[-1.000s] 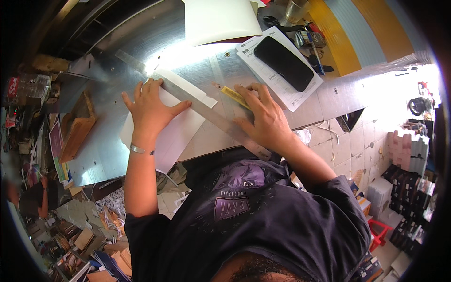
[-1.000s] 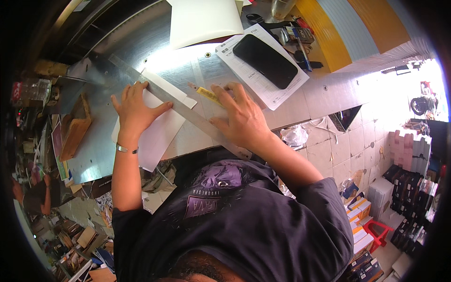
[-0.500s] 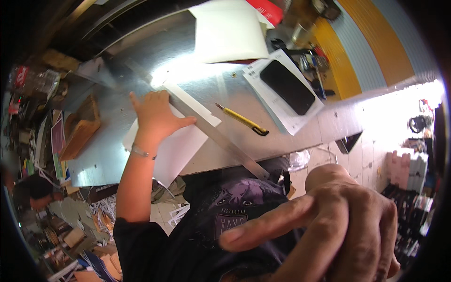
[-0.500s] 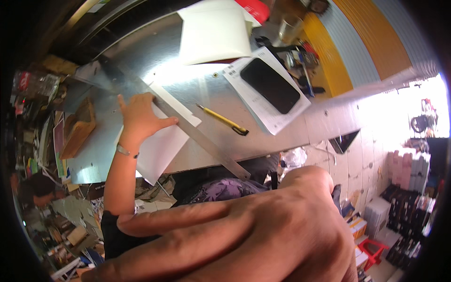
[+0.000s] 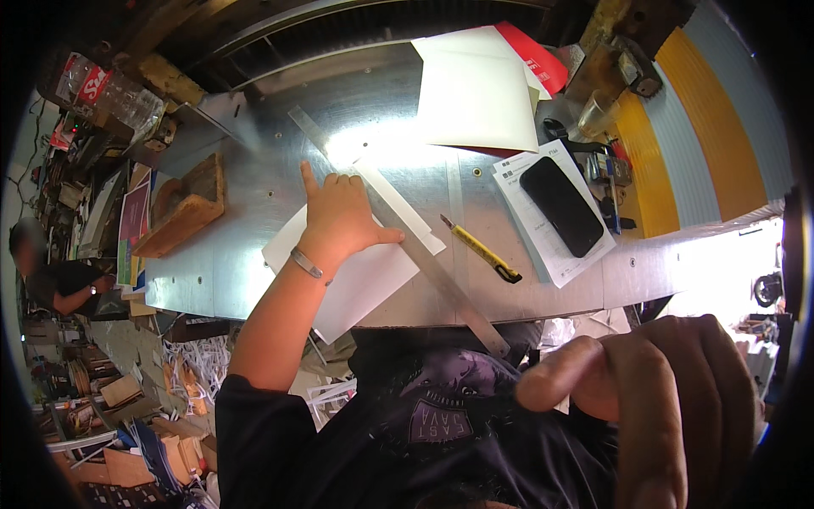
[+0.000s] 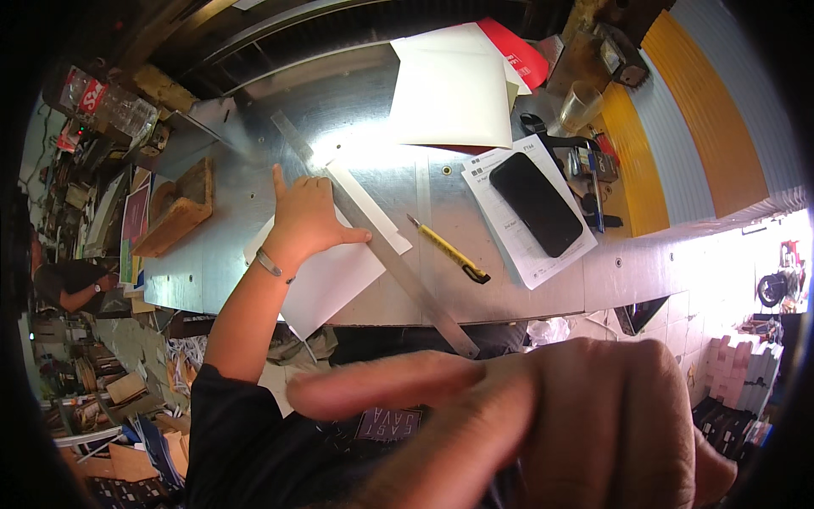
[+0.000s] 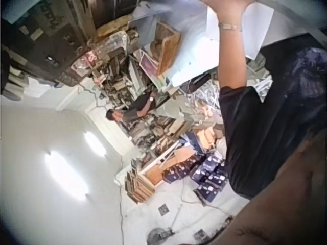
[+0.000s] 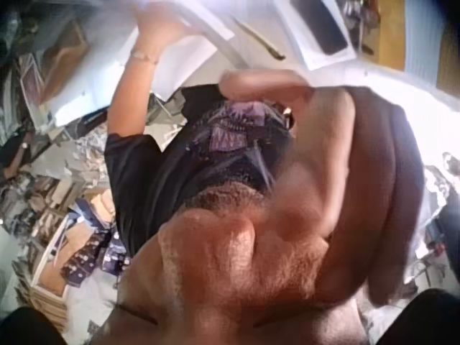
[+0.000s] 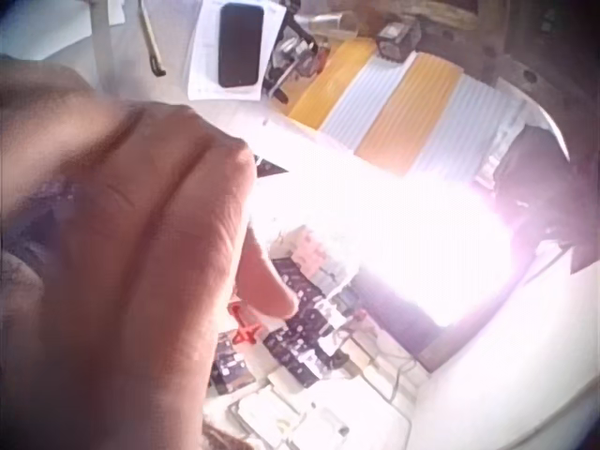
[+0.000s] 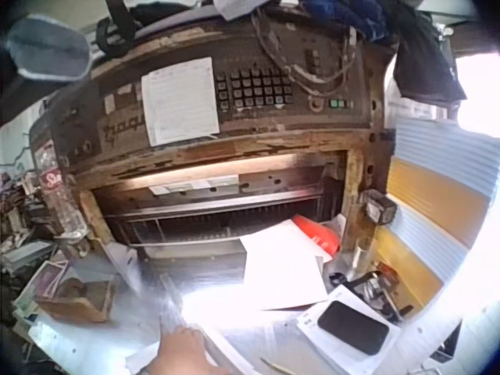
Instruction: The person measures sheets of paper with a ruler and a pen, then cuts the paper with a utility knife using the ruler as a guide.
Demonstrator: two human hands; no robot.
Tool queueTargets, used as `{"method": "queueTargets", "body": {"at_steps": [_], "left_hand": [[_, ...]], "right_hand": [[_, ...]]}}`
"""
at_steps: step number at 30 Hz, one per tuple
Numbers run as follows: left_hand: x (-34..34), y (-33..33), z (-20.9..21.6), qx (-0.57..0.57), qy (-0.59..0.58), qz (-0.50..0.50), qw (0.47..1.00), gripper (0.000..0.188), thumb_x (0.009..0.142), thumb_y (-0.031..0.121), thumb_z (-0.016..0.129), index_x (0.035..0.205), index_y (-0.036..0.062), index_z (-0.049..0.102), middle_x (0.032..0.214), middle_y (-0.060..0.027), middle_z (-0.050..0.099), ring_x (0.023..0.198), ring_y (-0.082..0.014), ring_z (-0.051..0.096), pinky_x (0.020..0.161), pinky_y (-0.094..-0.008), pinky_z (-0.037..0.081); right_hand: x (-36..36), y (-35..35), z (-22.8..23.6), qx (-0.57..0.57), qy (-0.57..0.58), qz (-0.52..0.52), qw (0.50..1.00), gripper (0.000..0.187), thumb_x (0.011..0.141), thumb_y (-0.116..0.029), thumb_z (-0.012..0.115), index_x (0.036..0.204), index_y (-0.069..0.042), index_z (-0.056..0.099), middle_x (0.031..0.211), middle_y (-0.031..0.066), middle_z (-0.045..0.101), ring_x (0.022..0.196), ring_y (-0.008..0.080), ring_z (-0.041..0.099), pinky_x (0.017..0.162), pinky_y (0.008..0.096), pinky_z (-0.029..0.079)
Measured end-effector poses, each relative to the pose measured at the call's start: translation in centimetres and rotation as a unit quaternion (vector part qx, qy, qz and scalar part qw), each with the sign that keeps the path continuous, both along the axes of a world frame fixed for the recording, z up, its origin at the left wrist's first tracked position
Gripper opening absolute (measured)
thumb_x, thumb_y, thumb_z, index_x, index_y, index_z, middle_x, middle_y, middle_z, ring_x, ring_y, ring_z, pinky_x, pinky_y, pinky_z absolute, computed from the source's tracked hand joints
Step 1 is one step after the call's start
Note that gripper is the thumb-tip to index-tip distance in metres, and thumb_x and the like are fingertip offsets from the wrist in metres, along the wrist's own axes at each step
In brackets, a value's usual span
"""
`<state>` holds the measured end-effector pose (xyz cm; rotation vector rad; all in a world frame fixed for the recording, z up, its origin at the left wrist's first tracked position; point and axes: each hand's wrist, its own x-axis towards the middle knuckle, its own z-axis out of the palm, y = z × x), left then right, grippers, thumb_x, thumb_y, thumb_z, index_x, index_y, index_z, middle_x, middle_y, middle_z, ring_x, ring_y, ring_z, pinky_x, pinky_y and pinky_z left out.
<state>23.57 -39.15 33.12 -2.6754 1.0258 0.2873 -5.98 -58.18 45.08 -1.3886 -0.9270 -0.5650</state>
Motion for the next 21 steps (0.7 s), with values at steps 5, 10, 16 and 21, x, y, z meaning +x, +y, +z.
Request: {"method": "queueTargets", "body": {"at_steps": [5,10,16,21], "left_hand": [[0.5,-0.8,0.3,-0.028,0.012,-0.026,0.999,0.109,0.067,0.084,0.083,0.122,-0.0097,0.074,0.120,-0.0218,0.078,0.126,-0.0364,0.069,0.133,-0.0704,0.005],[0.6,-1.0,0.1,0.000,-0.009,-0.042,0.999,0.105,0.068,0.085,0.081,0.116,-0.0079,0.077,0.110,-0.0194,0.079,0.120,-0.0356,0.070,0.130,-0.0743,0.005],[0.8,0.3,-0.8,0.003,-0.009,-0.040,0.999,0.100,0.069,0.085,0.081,0.111,-0.0057,0.081,0.102,-0.0161,0.079,0.111,-0.0351,0.072,0.129,-0.0763,0.006],[1.0,-0.9,-0.5,-0.004,-0.005,-0.060,0.998,0.096,0.069,0.084,0.082,0.106,-0.0049,0.083,0.098,-0.0147,0.079,0.107,-0.0356,0.072,0.129,-0.0765,0.006]], "right_hand": [[0.6,0.9,0.6,-0.017,-0.003,-0.001,1.000,0.066,0.095,-0.037,0.078,0.147,0.002,0.062,0.142,0.0266,0.064,0.124,0.0358,0.066,0.108,0.0472,0.053],[0.1,0.2,0.7,-0.007,-0.008,-0.007,1.000,0.062,0.096,-0.034,0.077,0.145,0.003,0.063,0.139,0.0258,0.066,0.122,0.0341,0.067,0.106,0.0455,0.053],[1.3,0.3,-0.5,-0.002,-0.015,0.010,1.000,0.057,0.098,-0.030,0.075,0.142,0.004,0.065,0.136,0.0249,0.068,0.119,0.0320,0.068,0.105,0.0435,0.054],[0.7,0.0,0.3,-0.008,-0.018,-0.011,1.000,0.053,0.099,-0.028,0.074,0.140,0.005,0.066,0.133,0.0241,0.070,0.116,0.0302,0.069,0.103,0.0419,0.054]]}}
